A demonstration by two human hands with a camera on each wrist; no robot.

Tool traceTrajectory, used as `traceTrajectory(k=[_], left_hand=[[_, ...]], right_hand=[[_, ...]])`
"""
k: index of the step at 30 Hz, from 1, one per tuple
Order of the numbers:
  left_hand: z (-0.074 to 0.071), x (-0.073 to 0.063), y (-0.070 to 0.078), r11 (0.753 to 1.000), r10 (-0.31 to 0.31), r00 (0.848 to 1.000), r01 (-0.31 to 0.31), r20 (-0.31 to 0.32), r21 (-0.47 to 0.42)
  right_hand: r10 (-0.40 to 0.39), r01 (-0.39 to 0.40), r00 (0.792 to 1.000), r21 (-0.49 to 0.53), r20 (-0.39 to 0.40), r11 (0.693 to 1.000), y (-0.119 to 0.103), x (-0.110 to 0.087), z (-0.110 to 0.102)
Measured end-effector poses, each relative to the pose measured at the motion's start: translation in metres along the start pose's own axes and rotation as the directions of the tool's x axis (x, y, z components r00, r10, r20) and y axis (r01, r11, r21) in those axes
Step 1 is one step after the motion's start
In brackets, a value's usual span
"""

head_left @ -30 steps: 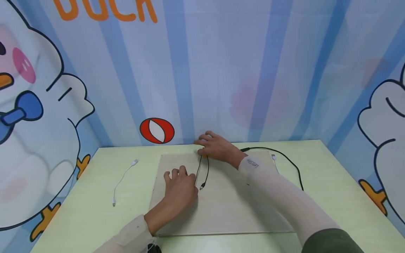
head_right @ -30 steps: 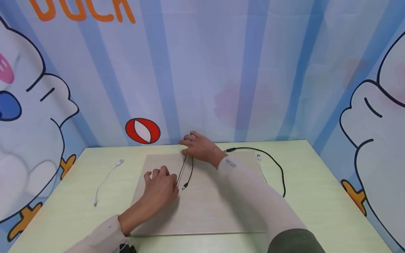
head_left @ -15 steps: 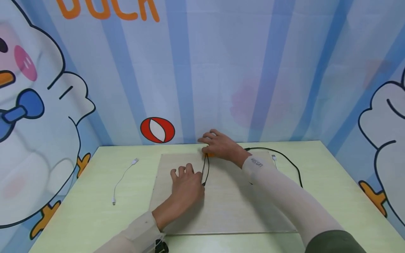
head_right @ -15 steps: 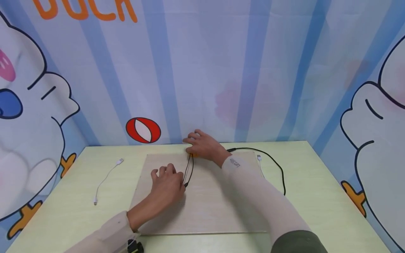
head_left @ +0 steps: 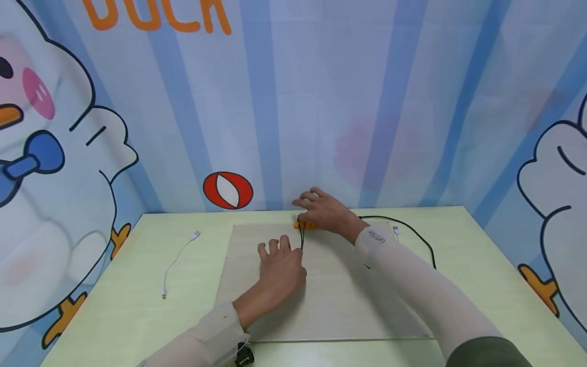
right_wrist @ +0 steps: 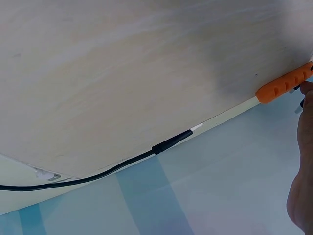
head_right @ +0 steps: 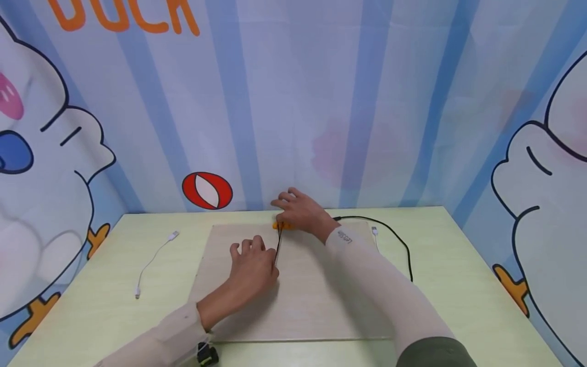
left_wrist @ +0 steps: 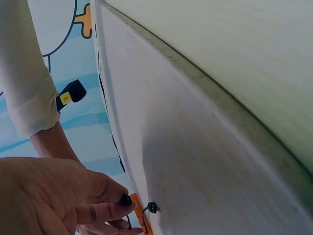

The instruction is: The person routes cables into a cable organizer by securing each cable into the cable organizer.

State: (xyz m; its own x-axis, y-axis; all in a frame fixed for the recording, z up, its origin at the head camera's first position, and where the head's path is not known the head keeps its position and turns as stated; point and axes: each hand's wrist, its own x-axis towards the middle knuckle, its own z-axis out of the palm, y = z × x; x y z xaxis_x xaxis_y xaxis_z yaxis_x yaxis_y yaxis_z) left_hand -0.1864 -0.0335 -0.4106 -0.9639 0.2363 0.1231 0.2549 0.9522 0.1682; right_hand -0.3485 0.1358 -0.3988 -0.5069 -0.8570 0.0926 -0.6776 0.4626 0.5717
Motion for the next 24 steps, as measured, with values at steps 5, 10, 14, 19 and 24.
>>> traceTrajectory(k=[5,10,14,19,24], left_hand=[[0.003,0.004,0.005,1.0,-0.011,1.0,0.011,0.028,-0.002],[0.005,0.008,0.008,1.0,0.001,0.999,-0.001,0.032,-0.001],[0.009,0.01,0.008,1.0,0.019,1.0,-0.019,0.017,0.002],[0.012,0.013,0.009,0.999,0.027,0.999,-0.027,0.018,0.02],[0.014,0.017,0.011,0.998,0.021,0.999,-0.023,0.039,0.051]], right_hand=[[0.019,-0.019,1.0,0.005,0.007,1.0,-0.001,0.003,0.0],[0.035,-0.035,0.999,-0.027,0.021,0.999,-0.004,0.006,0.003],[0.035,-0.033,0.999,-0.072,0.035,0.997,-0.005,0.009,0.004],[0.037,-0.033,0.998,-0.083,0.045,0.996,-0.005,0.013,0.005],[0.044,-0.037,0.995,-0.079,0.084,0.996,-0.005,0.017,0.003]])
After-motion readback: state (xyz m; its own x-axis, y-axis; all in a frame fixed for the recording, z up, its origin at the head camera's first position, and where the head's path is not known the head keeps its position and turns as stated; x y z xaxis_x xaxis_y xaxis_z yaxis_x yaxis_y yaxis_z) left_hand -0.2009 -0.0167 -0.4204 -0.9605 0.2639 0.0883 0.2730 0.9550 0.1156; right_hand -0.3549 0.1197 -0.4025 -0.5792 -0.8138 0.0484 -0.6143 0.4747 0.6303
